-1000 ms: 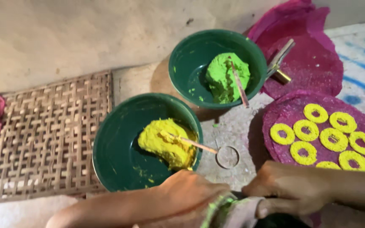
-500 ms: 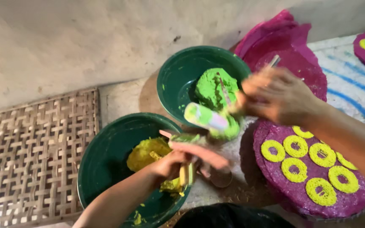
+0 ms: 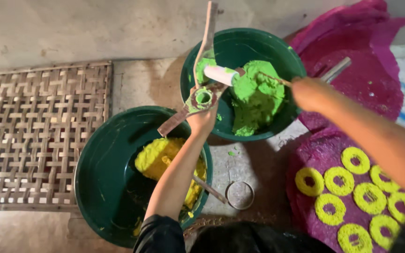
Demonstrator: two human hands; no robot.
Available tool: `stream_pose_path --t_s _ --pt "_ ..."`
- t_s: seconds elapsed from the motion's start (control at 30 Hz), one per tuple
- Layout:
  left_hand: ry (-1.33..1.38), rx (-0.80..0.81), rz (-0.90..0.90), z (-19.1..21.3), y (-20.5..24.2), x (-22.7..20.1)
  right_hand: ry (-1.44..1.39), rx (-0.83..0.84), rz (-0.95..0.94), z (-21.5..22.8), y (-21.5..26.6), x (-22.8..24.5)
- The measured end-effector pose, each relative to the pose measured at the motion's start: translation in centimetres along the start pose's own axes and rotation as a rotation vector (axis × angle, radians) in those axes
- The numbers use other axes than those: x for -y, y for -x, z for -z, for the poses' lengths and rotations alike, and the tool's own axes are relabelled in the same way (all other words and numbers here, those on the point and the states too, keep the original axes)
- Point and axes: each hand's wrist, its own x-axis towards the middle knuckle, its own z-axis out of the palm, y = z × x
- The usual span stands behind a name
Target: The person prepares colored dough and uses a specialized wooden press to create decorative flower-shaped patterns on circular bases.
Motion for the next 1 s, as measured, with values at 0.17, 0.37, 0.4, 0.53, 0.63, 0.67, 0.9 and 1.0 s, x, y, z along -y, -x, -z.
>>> stream_pose_path --t_s 0.17,0.37,0.4,0.53,0.63,0.67,0.9,1.0 --pt "0.010 -0.002 -0.004 -0.2 -0.2 -0.5 -0.046 0.012 0.246 8.1 1.0 2.6" --pt "0.050 -0.036 0.017 -0.2 -0.2 -0.2 0.217 -0.042 0.291 7.5 -3.4 11.9" --pt "0.045 -0.051 0.009 -0.2 -0.2 -0.3 0.205 -0.076 0.288 6.8 -4.2 12.4" --pt "-0.064 -0.015 0.098 -0.1 -0.2 -0.2 0.094 -0.014 0.238 4.0 -5.5 11.1" --pt "0.012 -0.029 0.032 -0.3 -0.1 0.1 0.029 0.079 0.201 3.0 -5.0 9.4" --pt "0.006 -0.025 0.044 -0.4 -0.2 0.1 0.017 0.135 0.189 2.9 -4.5 8.6" --pt "-0.029 0.023 0.050 -0.5 -0.9 0.1 0.172 0.309 0.379 2.0 0.2 5.8" --pt "-0.060 0.034 -0.020 -0.4 -1.1 -0.4 0.210 0.272 0.476 1.8 3.0 6.9"
